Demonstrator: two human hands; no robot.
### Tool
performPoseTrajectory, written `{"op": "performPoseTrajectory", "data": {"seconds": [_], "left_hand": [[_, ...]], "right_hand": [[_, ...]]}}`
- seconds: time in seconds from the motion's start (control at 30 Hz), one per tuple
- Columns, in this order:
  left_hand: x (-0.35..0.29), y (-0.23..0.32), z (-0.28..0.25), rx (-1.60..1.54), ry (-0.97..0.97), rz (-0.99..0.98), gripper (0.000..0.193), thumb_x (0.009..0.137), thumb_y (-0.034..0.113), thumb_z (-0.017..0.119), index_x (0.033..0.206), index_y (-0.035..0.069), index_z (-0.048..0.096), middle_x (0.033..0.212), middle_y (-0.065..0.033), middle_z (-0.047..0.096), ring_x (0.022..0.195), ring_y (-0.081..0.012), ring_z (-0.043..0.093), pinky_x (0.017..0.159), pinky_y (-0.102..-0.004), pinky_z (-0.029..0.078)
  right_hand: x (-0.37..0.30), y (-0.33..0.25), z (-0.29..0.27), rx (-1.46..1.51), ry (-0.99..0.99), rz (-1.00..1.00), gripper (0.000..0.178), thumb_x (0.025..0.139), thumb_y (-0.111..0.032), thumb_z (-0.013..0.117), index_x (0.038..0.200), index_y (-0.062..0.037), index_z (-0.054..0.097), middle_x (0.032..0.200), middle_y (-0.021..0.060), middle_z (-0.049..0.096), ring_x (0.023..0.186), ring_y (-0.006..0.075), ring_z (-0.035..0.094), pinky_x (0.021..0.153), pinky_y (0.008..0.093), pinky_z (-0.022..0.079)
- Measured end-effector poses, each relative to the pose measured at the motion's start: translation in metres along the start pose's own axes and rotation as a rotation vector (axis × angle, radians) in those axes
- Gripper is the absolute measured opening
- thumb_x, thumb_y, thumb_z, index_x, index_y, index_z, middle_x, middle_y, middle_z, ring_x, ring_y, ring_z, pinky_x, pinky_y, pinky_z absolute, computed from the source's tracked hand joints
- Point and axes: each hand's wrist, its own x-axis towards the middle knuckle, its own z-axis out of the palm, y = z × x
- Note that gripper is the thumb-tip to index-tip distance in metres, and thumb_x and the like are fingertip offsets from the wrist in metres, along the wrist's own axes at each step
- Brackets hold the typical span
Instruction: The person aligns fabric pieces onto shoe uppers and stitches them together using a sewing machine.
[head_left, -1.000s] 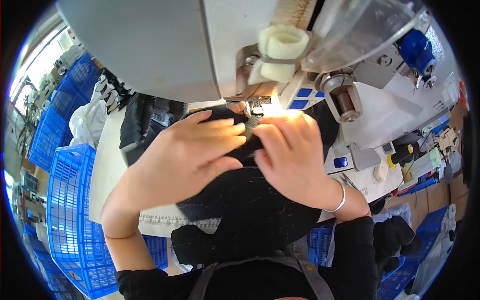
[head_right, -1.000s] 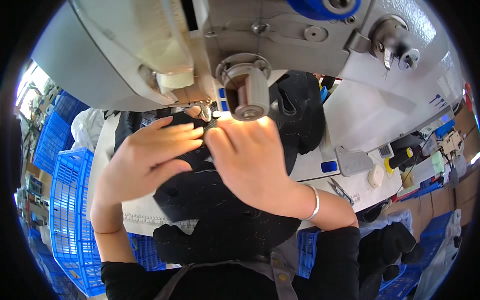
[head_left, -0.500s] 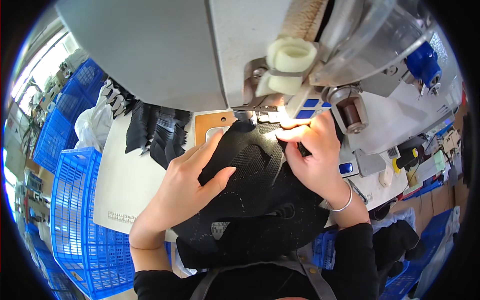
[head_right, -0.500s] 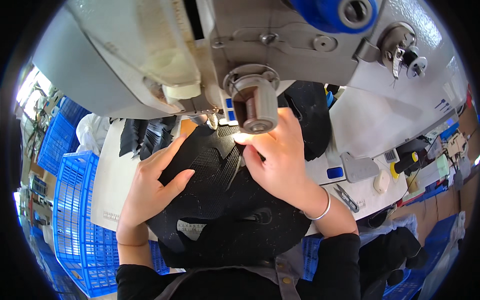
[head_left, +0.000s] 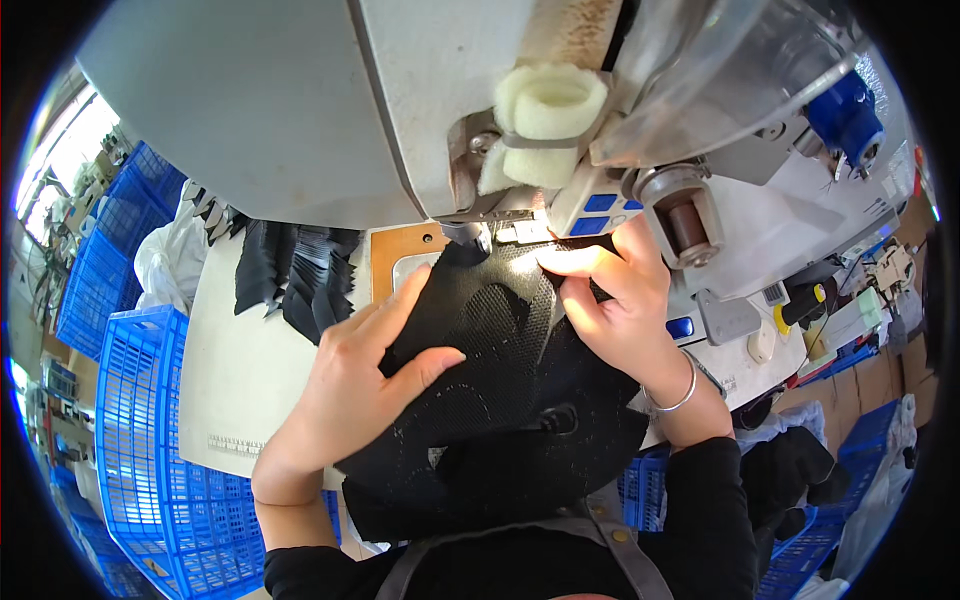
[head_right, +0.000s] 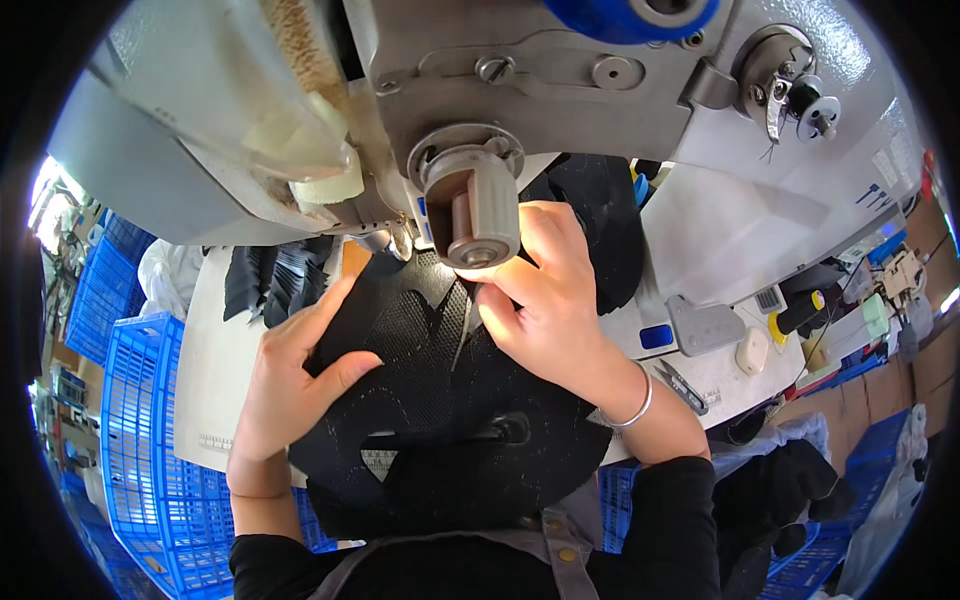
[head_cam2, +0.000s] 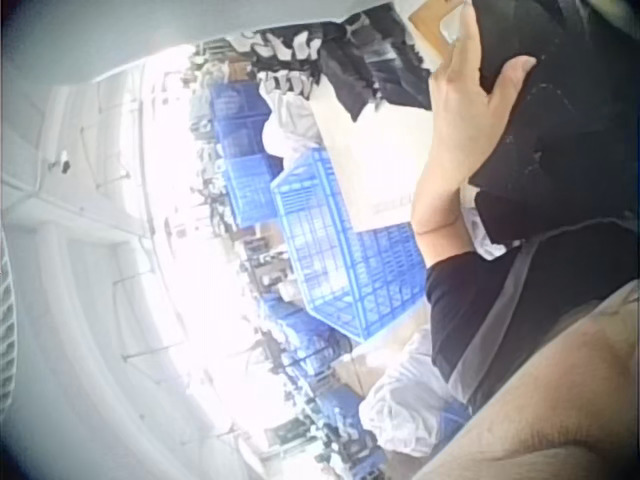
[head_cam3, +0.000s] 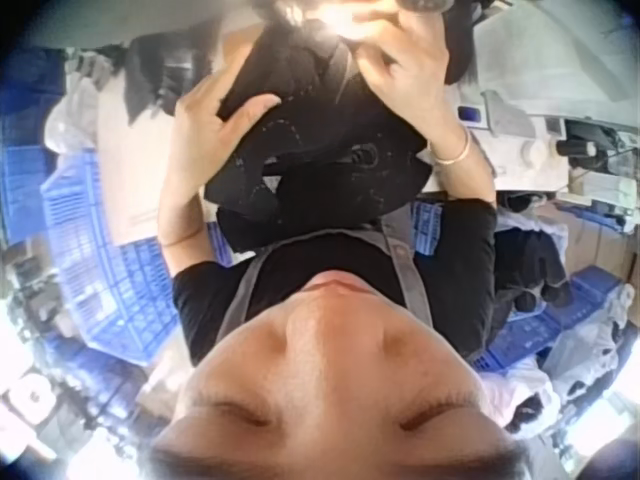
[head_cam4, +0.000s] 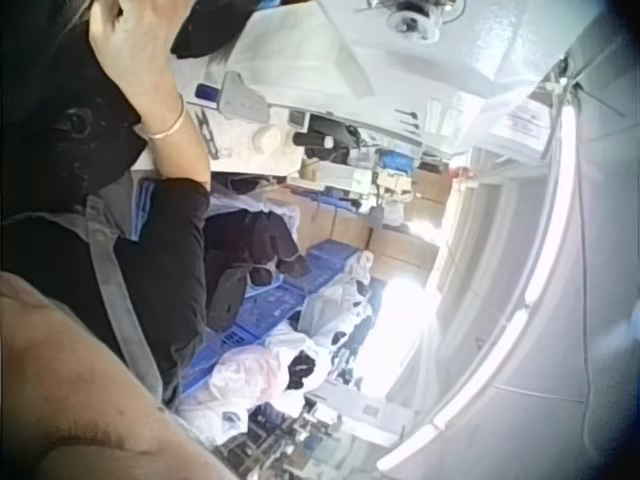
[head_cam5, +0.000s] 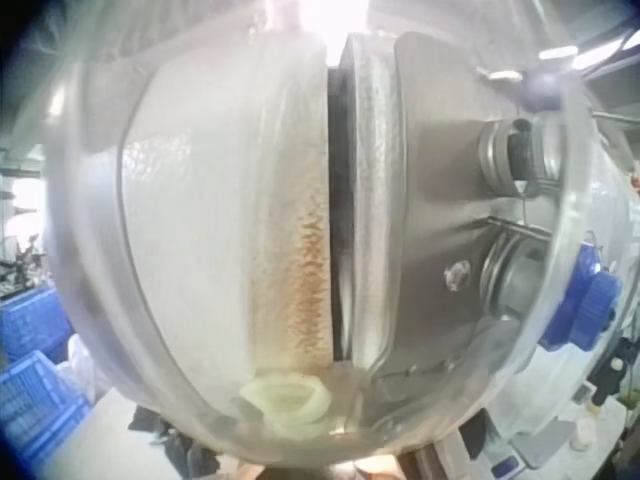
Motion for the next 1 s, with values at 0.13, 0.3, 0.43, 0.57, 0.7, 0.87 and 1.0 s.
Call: {"op": "performPoseTrajectory", "data": {"seconds": [0.13,0.3,0.43,0.57,0.7,0.87,1.0], "left_hand": [[0.009,-0.003,-0.017,0.028,-0.029,-0.052,0.061,0.076,0.023,0.079,0.128,0.000,0.056,0.088,-0.0152,0.062,0.077,-0.0290,0.058,0.073,-0.0350,0.048],[0.009,0.001,-0.026,0.269,0.157,0.279,0.046,0.075,0.027,0.075,0.112,0.001,0.065,0.107,-0.0112,0.062,0.097,-0.0284,0.058,0.090,-0.0436,0.044],[0.022,0.018,0.000,0.389,0.095,0.481,0.056,0.080,0.042,0.068,0.112,-0.003,0.061,0.109,-0.0126,0.060,0.103,-0.0299,0.057,0.098,-0.0478,0.040],[0.020,0.018,0.025,0.496,0.118,0.397,0.056,0.077,0.038,0.071,0.113,-0.003,0.060,0.112,-0.0126,0.058,0.109,-0.0295,0.055,0.105,-0.0544,0.034],[0.019,0.008,0.022,0.533,0.102,0.370,0.049,0.072,0.018,0.073,0.116,-0.002,0.059,0.118,-0.0124,0.057,0.118,-0.0305,0.054,0.109,-0.0571,0.028],[0.021,0.005,0.018,0.473,0.103,0.402,0.042,0.073,0.007,0.069,0.114,0.004,0.064,0.122,-0.0108,0.061,0.119,-0.0298,0.055,0.110,-0.0571,0.025],[0.023,0.001,0.016,0.480,0.113,0.407,0.039,0.073,0.006,0.068,0.112,0.005,0.066,0.120,-0.0091,0.063,0.118,-0.0276,0.056,0.110,-0.0567,0.025]], "right_hand": [[-0.001,0.000,0.003,-0.064,0.008,-0.059,0.042,0.057,0.007,0.066,0.095,-0.0121,0.067,0.099,0.0099,0.059,0.094,0.0324,0.056,0.077,0.0408,0.045],[-0.001,-0.006,0.002,-0.152,0.005,-0.085,0.044,0.056,0.007,0.065,0.096,-0.0108,0.066,0.103,0.0100,0.061,0.095,0.0329,0.057,0.078,0.0415,0.044],[0.001,-0.009,0.006,-0.171,0.017,-0.094,0.043,0.054,0.007,0.065,0.094,-0.0089,0.067,0.102,0.0084,0.061,0.092,0.0315,0.057,0.078,0.0412,0.044],[0.001,-0.013,0.009,-0.268,0.047,-0.179,0.036,0.056,0.001,0.067,0.092,-0.0058,0.067,0.094,0.0058,0.062,0.085,0.0268,0.057,0.076,0.0402,0.044],[-0.003,-0.025,0.011,-0.396,0.004,-0.289,0.028,0.063,0.001,0.067,0.091,-0.0012,0.068,0.091,0.0067,0.065,0.084,0.0235,0.063,0.076,0.0353,0.047],[0.000,-0.025,0.017,-0.431,0.055,-0.397,0.020,0.065,-0.011,0.064,0.083,-0.0011,0.064,0.088,0.0065,0.060,0.078,0.0201,0.061,0.076,0.0337,0.050],[0.002,-0.037,0.015,-0.415,-0.022,-0.400,0.017,0.070,-0.003,0.070,0.086,0.0045,0.067,0.087,0.0100,0.063,0.080,0.0236,0.066,0.067,0.0316,0.050]]}}
